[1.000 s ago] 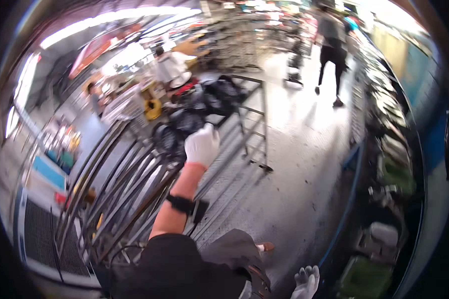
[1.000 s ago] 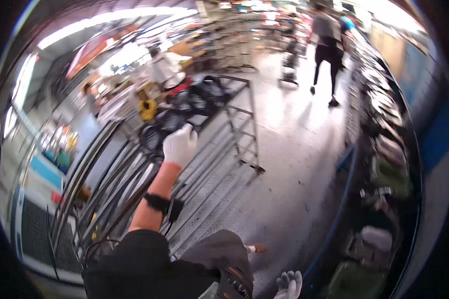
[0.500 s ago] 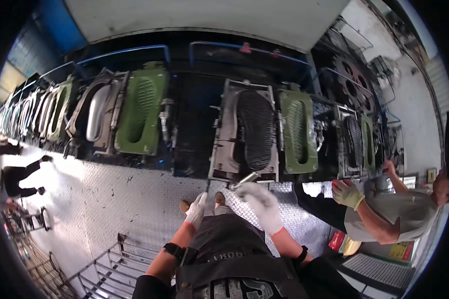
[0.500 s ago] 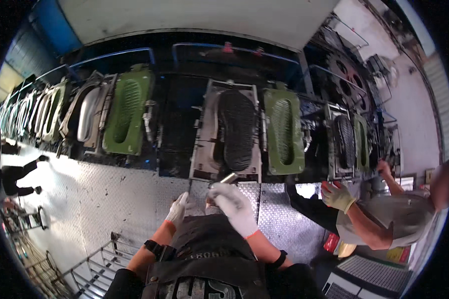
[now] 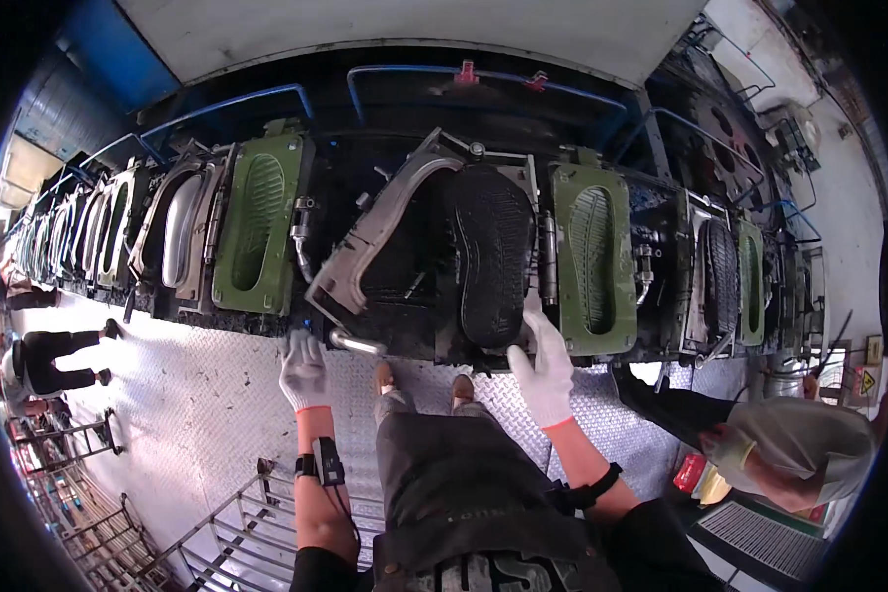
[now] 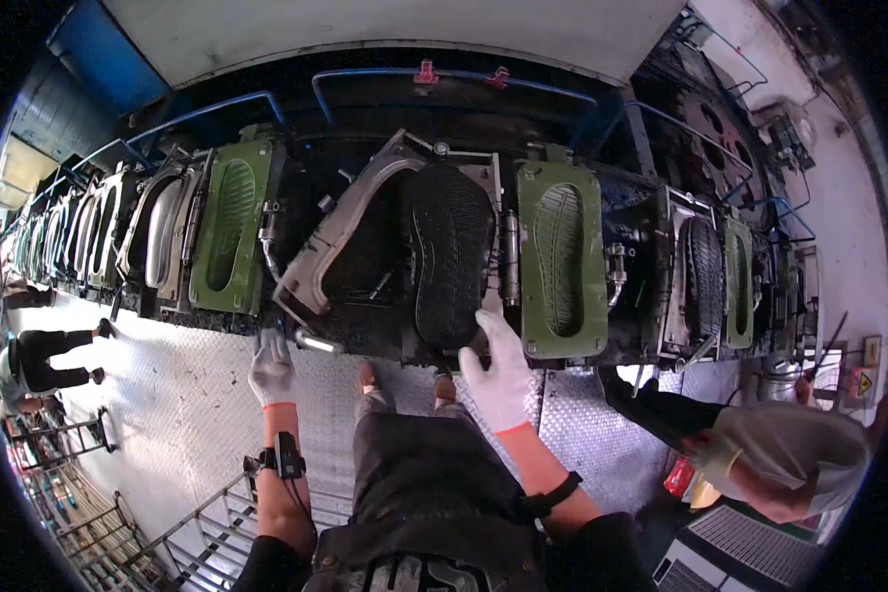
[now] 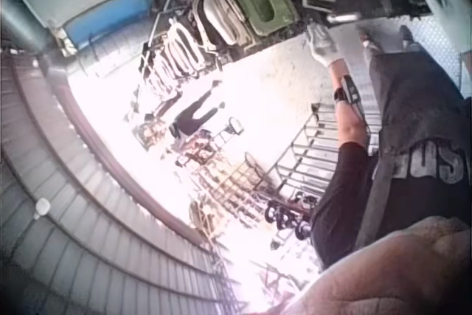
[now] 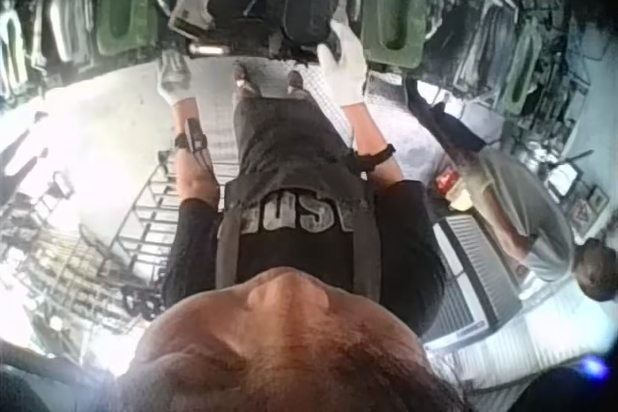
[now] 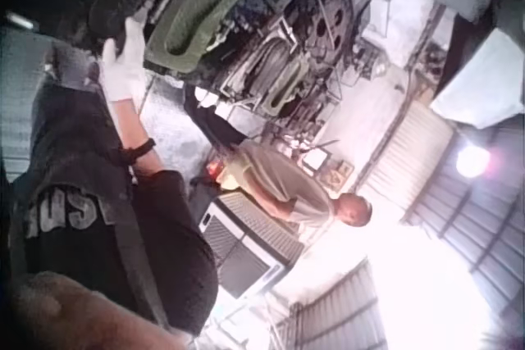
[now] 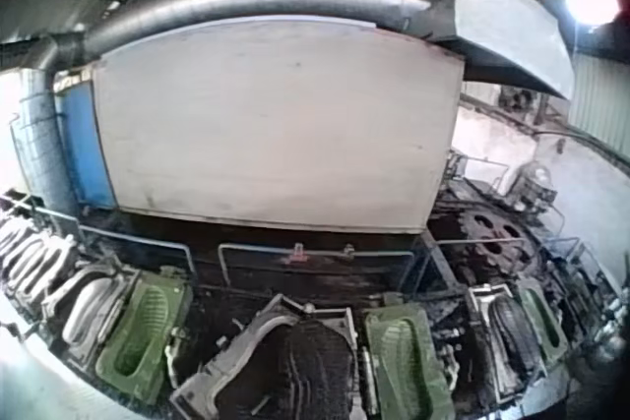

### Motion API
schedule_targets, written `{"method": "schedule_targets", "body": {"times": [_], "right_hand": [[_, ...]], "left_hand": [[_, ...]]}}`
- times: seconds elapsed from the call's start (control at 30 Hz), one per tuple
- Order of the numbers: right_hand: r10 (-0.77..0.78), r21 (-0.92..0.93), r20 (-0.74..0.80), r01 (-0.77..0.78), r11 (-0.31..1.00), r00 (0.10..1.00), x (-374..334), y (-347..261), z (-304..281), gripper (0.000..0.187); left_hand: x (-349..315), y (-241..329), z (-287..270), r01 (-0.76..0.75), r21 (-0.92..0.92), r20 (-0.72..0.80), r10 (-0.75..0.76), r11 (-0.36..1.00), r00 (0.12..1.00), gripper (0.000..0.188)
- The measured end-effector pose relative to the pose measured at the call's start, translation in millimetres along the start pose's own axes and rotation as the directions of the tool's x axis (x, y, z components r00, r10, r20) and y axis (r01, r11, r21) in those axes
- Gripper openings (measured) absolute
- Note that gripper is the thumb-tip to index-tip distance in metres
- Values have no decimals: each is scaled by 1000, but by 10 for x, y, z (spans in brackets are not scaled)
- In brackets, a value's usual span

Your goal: Collecting finished black sandals from production molds and placing them on a storage rack.

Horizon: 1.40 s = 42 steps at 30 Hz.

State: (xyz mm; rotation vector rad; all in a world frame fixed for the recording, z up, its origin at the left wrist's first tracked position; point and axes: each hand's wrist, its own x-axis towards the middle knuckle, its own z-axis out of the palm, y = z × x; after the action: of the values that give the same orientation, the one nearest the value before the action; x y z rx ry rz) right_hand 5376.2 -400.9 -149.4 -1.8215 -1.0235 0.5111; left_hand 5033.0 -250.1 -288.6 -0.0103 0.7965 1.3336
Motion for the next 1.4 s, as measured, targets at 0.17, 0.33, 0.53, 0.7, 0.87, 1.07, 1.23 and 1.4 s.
{"method": "schedule_targets", "body": {"times": [0.17,0.33,0.53,0.7,0.87,1.07,1.23,1.4], "right_hand": [[-180,-439,125,217,872,976,306,-245,423,78],[-136,-659,122,183,730,983,381,-257,655,81],[-122,-672,98,156,724,988,370,-160,603,79],[-135,-673,80,153,723,988,340,-80,609,79],[-176,-644,49,166,747,983,424,-115,717,82],[-66,-604,32,72,794,997,645,-260,755,78],[-107,-591,153,177,787,983,844,-369,553,72],[-288,-293,-139,239,926,947,1383,-588,-161,63]], "left_hand": [[-136,-581,-387,321,250,318,-391,913,864,35],[-27,-1759,227,-38,771,149,-123,636,981,35],[395,-2009,1041,-223,857,167,158,464,973,33],[561,-1974,1860,-488,778,487,112,396,866,45],[814,-2518,783,4,712,461,-471,702,752,49],[765,-2715,848,468,581,359,-726,666,587,55],[528,-2432,723,510,594,298,-759,622,579,58],[73,-1911,512,532,631,183,-775,564,605,60]]}}
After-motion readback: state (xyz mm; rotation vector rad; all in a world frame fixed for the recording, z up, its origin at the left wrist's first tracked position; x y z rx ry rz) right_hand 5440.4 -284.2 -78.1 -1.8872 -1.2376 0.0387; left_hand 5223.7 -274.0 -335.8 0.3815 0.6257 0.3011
